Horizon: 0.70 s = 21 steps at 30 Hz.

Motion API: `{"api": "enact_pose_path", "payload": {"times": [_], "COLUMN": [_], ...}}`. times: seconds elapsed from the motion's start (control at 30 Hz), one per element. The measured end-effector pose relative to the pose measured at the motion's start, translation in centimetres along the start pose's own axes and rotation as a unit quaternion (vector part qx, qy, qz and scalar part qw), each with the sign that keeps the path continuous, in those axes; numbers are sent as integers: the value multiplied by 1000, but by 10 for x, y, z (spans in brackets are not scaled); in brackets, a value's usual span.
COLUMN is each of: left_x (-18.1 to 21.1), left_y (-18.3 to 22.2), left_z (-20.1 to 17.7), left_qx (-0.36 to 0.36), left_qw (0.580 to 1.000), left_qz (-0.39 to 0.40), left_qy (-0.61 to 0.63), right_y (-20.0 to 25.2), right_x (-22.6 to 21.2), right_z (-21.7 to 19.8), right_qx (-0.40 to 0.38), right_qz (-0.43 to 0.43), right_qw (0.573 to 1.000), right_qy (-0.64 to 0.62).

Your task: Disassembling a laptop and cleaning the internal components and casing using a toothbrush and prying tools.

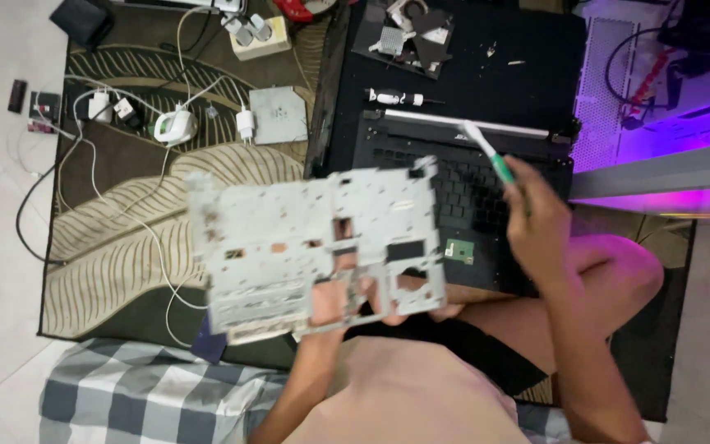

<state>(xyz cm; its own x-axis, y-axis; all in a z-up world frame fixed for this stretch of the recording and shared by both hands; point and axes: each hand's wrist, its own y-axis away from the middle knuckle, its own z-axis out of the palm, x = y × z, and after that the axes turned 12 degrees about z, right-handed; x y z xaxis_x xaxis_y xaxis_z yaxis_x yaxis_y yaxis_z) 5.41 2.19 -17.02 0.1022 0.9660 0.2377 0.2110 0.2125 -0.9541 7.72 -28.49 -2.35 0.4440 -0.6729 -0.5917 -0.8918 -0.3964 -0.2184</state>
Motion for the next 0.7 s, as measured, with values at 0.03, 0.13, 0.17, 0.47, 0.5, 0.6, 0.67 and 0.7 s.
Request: {"api": "enact_pose_path", "payload": {"times": [0.03,0.13,0.17,0.47,0.5,0.6,0.67,0.7], "left_x": [14,55,68,117,119,103,98,92], "left_y": [2,10,12,-161,-169,53,43,37], "left_z": [8,32,37,-34,-42,32,32,34], "left_qx": [-2,-4,-3,17,19,131,239,293], "left_qw": [1000,999,999,988,987,980,961,946], "left_qz": [-8,-33,-42,-130,-138,-122,-106,-98], "left_qy": [-2,-14,-20,-80,-85,-89,-92,-93], "right_y": [-10,-37,-47,-105,-107,-88,-77,-71], "right_x": [18,65,76,98,95,70,54,47], "right_z": [-1,-3,-6,2,2,-5,-11,-13], "right_qx": [3,9,9,-19,-39,-10,21,36], "right_qz": [1,-1,-2,-29,-36,-31,-26,-23], "right_qw": [1000,999,999,998,998,999,998,998], "right_qy": [9,34,41,57,36,42,49,51]}}
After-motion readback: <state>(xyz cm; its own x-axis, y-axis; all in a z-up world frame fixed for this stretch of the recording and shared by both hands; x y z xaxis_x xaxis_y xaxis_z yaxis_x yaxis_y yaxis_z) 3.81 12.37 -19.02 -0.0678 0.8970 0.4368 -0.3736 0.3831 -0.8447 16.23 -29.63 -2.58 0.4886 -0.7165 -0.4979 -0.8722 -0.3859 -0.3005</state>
